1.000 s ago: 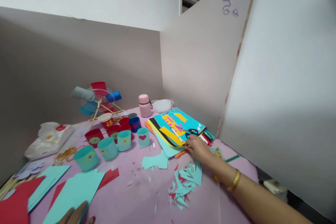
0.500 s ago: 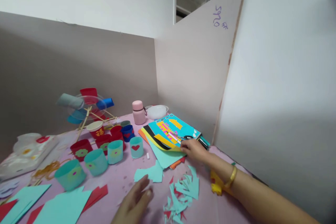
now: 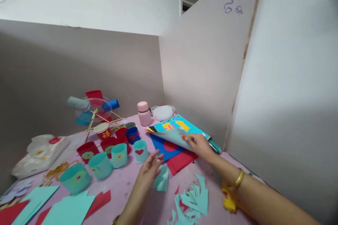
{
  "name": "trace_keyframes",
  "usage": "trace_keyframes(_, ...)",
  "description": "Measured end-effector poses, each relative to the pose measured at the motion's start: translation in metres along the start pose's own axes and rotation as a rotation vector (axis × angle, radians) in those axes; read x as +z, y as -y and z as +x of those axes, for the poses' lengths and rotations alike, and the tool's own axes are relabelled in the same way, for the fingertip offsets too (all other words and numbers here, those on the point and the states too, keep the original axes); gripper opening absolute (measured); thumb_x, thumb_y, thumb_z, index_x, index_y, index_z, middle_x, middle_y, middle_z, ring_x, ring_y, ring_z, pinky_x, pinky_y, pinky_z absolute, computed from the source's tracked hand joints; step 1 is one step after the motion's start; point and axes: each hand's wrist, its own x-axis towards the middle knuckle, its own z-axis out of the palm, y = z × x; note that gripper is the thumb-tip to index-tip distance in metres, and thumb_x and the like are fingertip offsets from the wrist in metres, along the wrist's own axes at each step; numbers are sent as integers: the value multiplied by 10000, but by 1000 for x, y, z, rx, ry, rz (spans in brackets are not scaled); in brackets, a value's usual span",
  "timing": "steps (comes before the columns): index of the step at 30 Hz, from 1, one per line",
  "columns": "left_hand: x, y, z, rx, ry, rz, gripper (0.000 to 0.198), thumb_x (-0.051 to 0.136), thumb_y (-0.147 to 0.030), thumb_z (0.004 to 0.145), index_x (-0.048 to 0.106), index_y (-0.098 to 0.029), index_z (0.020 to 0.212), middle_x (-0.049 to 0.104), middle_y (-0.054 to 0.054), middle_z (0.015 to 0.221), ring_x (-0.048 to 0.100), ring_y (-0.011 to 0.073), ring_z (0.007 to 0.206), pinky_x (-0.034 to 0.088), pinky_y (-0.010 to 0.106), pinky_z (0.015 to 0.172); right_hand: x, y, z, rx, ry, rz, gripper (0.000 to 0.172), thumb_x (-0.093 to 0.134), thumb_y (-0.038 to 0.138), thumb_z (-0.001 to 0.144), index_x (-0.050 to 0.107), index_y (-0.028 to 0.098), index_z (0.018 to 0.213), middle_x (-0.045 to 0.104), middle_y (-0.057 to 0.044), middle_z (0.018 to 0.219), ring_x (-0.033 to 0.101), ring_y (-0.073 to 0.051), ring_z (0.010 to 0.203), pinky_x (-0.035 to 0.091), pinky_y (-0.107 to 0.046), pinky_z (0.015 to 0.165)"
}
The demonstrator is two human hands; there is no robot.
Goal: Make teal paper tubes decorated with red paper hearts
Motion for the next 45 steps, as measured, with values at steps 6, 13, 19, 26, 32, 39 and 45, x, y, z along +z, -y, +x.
trace_keyframes(6, -22, 14, -4, -75, -89, 73, 530, 764, -394, 547, 617, -150, 994, 657, 180, 1142, 559, 333, 1131, 426, 382, 903, -23, -30, 22, 195, -93, 201, 260, 546, 330, 889, 589, 142, 1064, 618, -32, 1049, 623, -225, 873, 532, -376, 728)
trace_keyframes(13, 0, 26, 3, -132, -14, 70, 526, 743, -335, 585, 616, -137, 1056, 609, 187, 1225, 595, 305, 1083, 475, 330, 819, -19, -36, 13, 244, -72, 306, 232, 533, 314, 902, 579, 147, 1056, 629, -40, 991, 632, -168, 781, 542, -332, 659)
trace_keyframes(19, 14, 32, -7, -104, 21, 100, 532, 577, -316, 764, 490, -121, 1251, 501, 173, 1355, 505, 256, 1201, 438, 323, 904, -9, -31, 2, 167, 2, 173, 225, 521, 330, 908, 593, 139, 1000, 638, -21, 908, 626, -143, 703, 534, -302, 614)
trace_keyframes(26, -3, 40, -44, 134, 39, 356, 372, 516, -166, 770, 640, -152, 1120, 677, 114, 1146, 600, 243, 1069, 426, 321, 942, 18, -7, -31, -117, 109, -81, 245, 447, 303, 898, 653, 188, 830, 691, -74, 811, 632, -250, 763, 425, -330, 626)
trace_keyframes(32, -58, 31, -89, 262, -100, 768, 351, 502, -272, 812, 640, -222, 1131, 628, 70, 1237, 527, 228, 1172, 371, 318, 1015, 26, 0, -52, -245, 204, -197, 206, 486, 337, 831, 666, 243, 866, 705, -106, 885, 653, -299, 774, 396, -326, 570)
trace_keyframes(39, -165, 13, -119, 124, -485, 1266, 584, 332, -335, 844, 431, 15, 1301, 374, 256, 1416, 309, 367, 1315, 209, 495, 1077, 13, 37, -63, -269, 325, -358, 260, 435, 328, 868, 640, 216, 981, 690, -101, 987, 668, -296, 816, 434, -335, 605)
trace_keyframes(45, -193, 13, -127, -48, -455, 1503, 559, 440, -339, 807, 484, 13, 1238, 554, 281, 1250, 505, 408, 1150, 366, 507, 948, 19, 78, -69, -304, 385, -364, 176, 492, 263, 846, 652, 229, 910, 716, -59, 910, 664, -256, 830, 401, -283, 607)
